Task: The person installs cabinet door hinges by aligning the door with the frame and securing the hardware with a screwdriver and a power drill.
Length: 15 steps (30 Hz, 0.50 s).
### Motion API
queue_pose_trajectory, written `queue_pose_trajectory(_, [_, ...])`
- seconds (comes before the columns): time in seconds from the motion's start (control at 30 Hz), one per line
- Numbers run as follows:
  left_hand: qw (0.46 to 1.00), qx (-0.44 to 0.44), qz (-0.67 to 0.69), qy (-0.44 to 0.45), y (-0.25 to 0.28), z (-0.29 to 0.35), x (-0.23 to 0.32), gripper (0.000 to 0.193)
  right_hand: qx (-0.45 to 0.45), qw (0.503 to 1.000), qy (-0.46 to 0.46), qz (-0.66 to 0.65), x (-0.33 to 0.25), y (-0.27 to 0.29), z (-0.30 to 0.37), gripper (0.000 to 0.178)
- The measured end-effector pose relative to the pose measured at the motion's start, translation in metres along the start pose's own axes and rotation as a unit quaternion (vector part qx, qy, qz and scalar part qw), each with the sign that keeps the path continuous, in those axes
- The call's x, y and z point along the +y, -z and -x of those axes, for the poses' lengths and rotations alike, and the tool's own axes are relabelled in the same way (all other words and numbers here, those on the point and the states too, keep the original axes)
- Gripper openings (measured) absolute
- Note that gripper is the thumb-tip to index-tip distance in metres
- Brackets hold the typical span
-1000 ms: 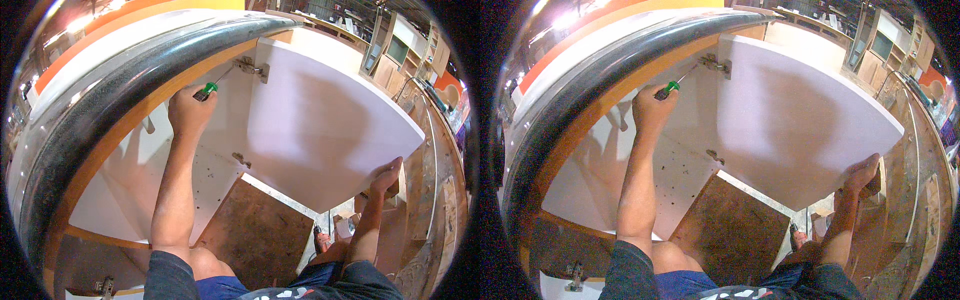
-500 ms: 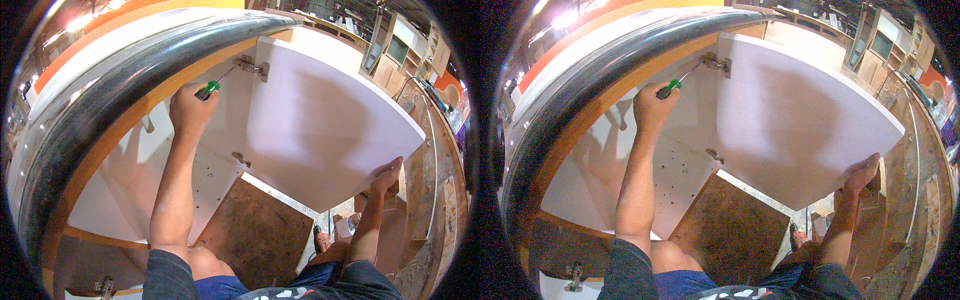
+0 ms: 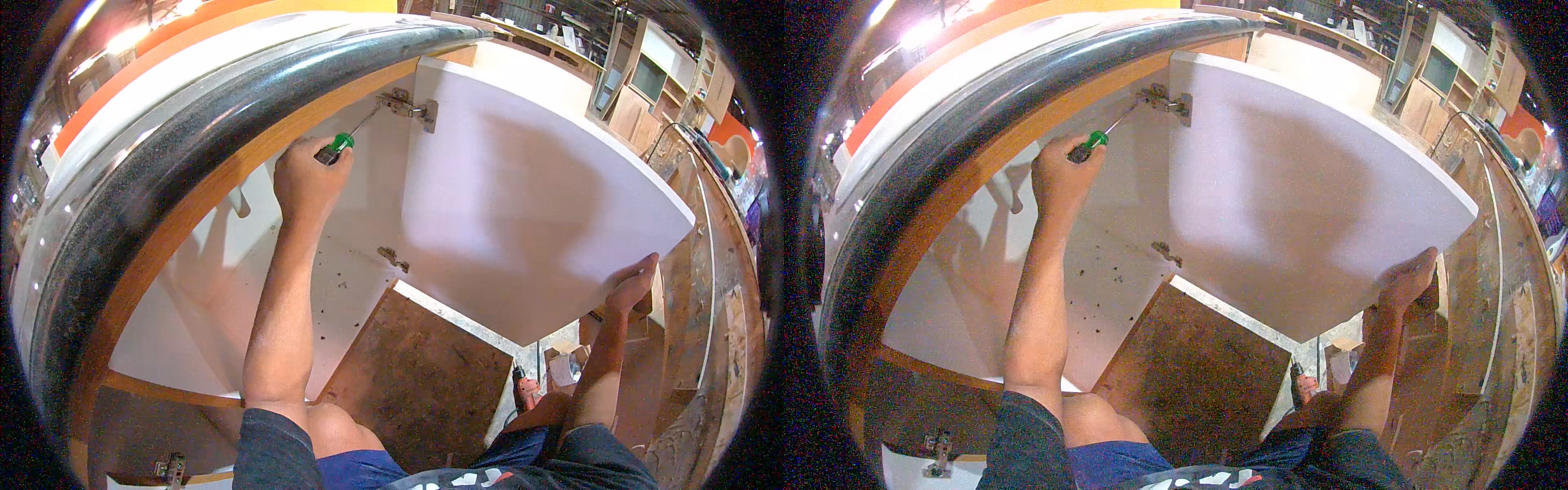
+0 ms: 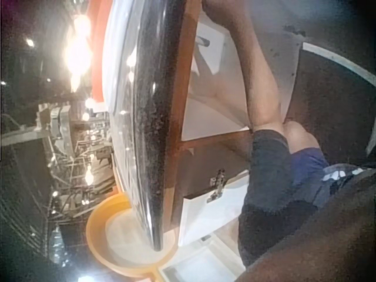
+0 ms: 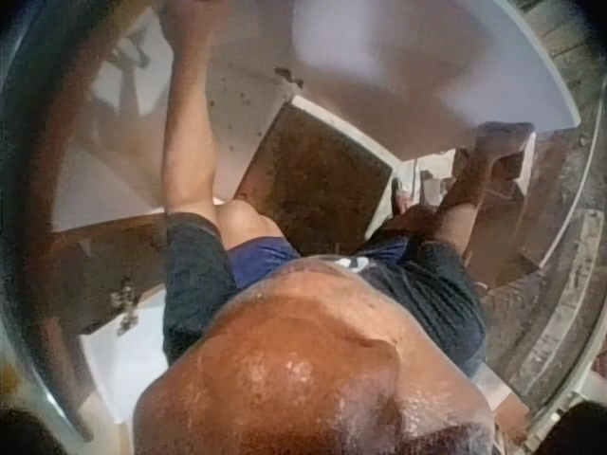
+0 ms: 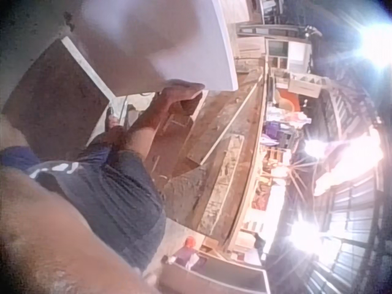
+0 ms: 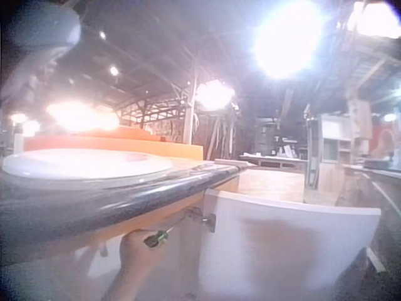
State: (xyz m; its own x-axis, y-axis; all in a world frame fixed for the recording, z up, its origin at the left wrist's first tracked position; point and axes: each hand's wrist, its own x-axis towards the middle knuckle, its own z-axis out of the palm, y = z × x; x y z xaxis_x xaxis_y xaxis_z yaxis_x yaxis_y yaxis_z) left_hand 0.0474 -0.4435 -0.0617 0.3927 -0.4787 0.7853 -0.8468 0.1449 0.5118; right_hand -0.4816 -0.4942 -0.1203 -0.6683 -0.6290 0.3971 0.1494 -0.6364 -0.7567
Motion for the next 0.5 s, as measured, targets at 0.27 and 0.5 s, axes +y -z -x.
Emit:
queue_pose_trajectory(0.27, [1.000,-0.019,0.013,0.016,0.001,0.003,0.000,0.024,-0.043,0.998,0.032,-0.022,0.008,0.012,-0.009,0.059])
queue_pose_trajectory(0.5, [1.000,-0.001,0.007,-0.005,0.001,0.003,0.000,0.022,-0.012,0.995,0.038,0.092,0.011,0.020,-0.014,0.057])
